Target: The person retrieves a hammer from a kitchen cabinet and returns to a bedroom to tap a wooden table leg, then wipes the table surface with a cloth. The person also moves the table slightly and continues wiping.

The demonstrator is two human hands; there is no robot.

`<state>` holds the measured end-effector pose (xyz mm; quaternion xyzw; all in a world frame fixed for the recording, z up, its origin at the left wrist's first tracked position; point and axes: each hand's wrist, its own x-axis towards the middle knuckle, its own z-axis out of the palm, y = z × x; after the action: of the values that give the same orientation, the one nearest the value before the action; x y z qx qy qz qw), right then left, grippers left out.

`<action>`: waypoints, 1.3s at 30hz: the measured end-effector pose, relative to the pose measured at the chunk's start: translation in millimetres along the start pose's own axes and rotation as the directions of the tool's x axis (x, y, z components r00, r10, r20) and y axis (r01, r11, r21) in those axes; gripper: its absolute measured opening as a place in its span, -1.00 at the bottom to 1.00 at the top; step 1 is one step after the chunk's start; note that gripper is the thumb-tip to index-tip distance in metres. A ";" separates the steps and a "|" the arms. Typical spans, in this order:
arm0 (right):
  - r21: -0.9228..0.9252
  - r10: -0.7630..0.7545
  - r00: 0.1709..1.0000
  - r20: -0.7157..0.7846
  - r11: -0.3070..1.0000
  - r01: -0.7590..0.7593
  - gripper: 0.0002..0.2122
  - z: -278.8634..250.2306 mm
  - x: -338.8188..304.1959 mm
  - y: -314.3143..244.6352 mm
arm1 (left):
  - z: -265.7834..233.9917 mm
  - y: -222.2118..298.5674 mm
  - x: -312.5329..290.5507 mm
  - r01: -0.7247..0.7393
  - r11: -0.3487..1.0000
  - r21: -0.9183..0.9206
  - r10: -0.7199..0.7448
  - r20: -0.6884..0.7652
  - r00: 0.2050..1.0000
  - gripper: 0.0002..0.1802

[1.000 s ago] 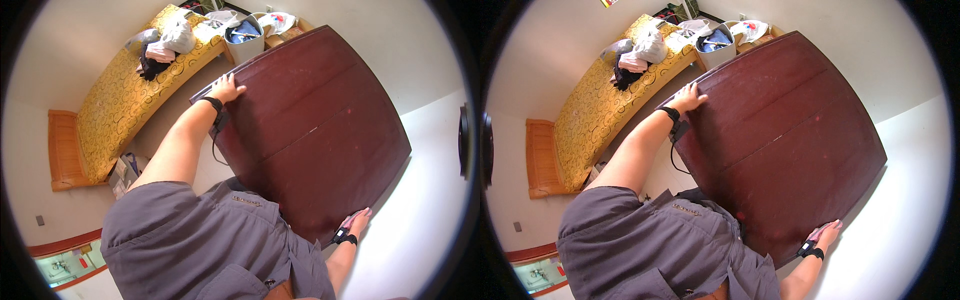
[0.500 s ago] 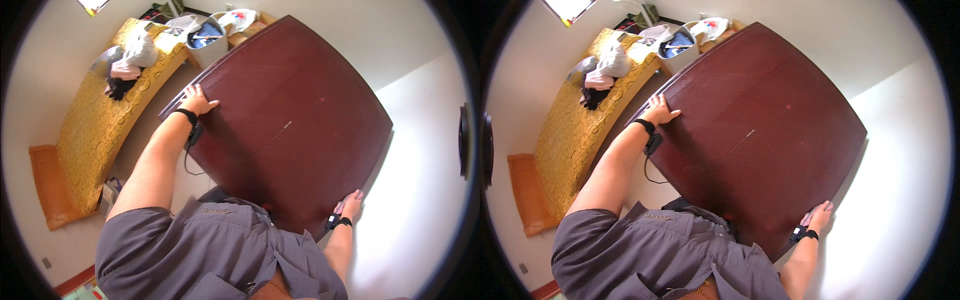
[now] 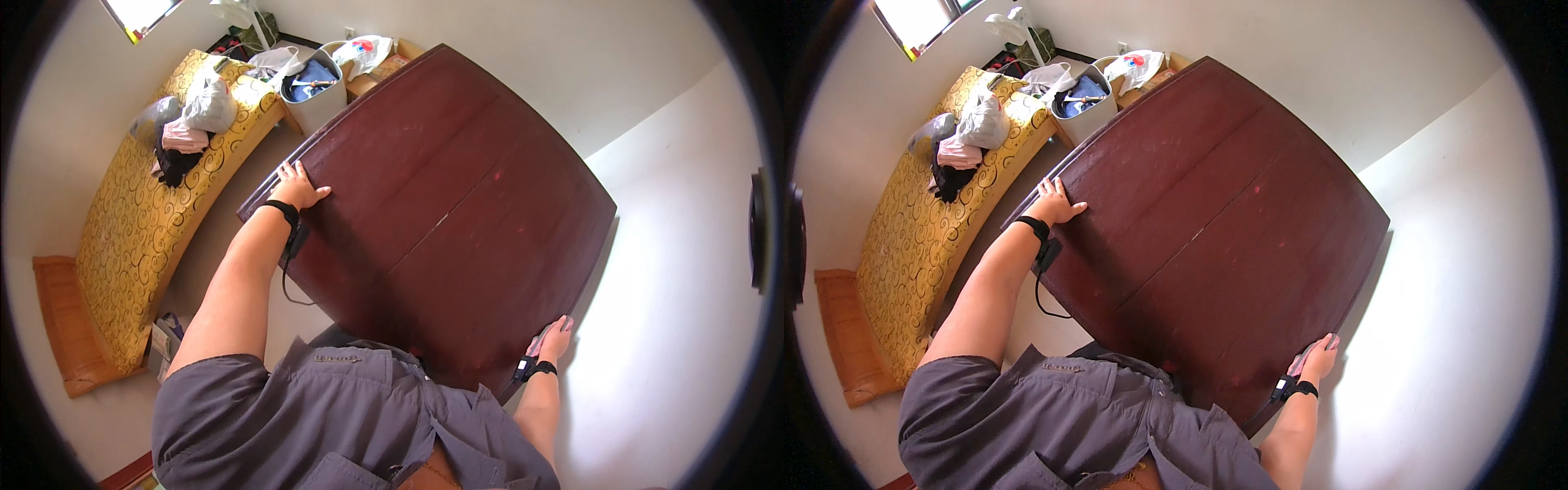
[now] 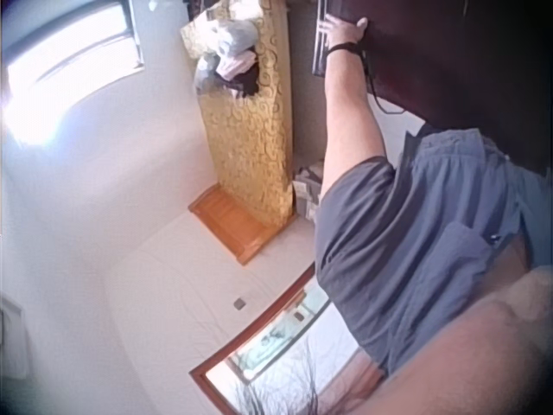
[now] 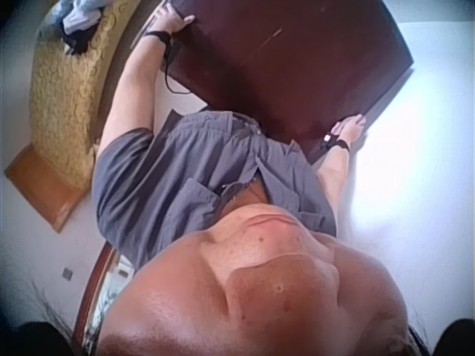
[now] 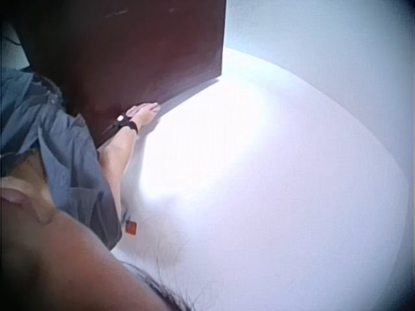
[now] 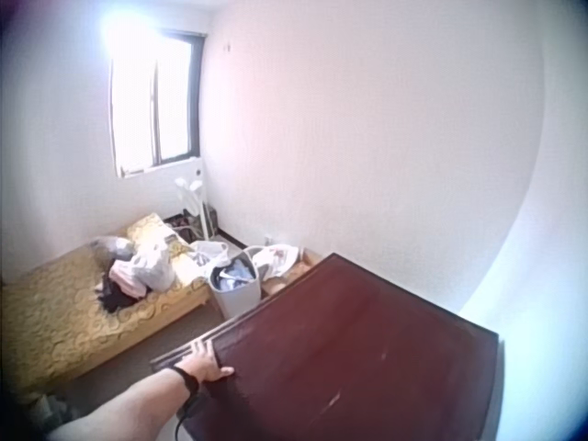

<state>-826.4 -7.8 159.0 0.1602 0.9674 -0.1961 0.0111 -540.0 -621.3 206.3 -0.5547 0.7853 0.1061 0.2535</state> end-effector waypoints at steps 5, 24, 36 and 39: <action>-0.036 0.013 1.000 0.000 0.999 -0.013 -0.42 -1.3 0.6 -4.0 | 5.4 -3.3 5.0 -0.001 1.000 0.004 0.001 -0.022 1.000 0.20; -0.019 0.027 0.997 0.065 0.999 -0.026 -0.39 -4.8 -2.5 -4.0 | 13.1 -3.8 8.8 -0.039 0.999 -0.017 0.038 -0.088 0.995 0.22; -0.082 -0.051 0.994 0.096 0.995 0.059 -0.35 -3.1 -4.2 -4.5 | -146.5 25.0 -285.2 -0.816 -0.563 -0.131 0.565 -0.782 -0.264 -0.71; -0.120 -0.094 0.993 0.077 0.987 0.103 -0.36 3.8 11.6 12.3 | -144.7 19.7 -344.9 -0.731 -0.660 0.170 0.371 -0.773 -0.515 -0.72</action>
<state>-833.7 5.1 149.9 0.1041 0.9834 -0.1417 0.0455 -510.5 -397.0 504.8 0.3535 0.7461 0.3968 -0.4011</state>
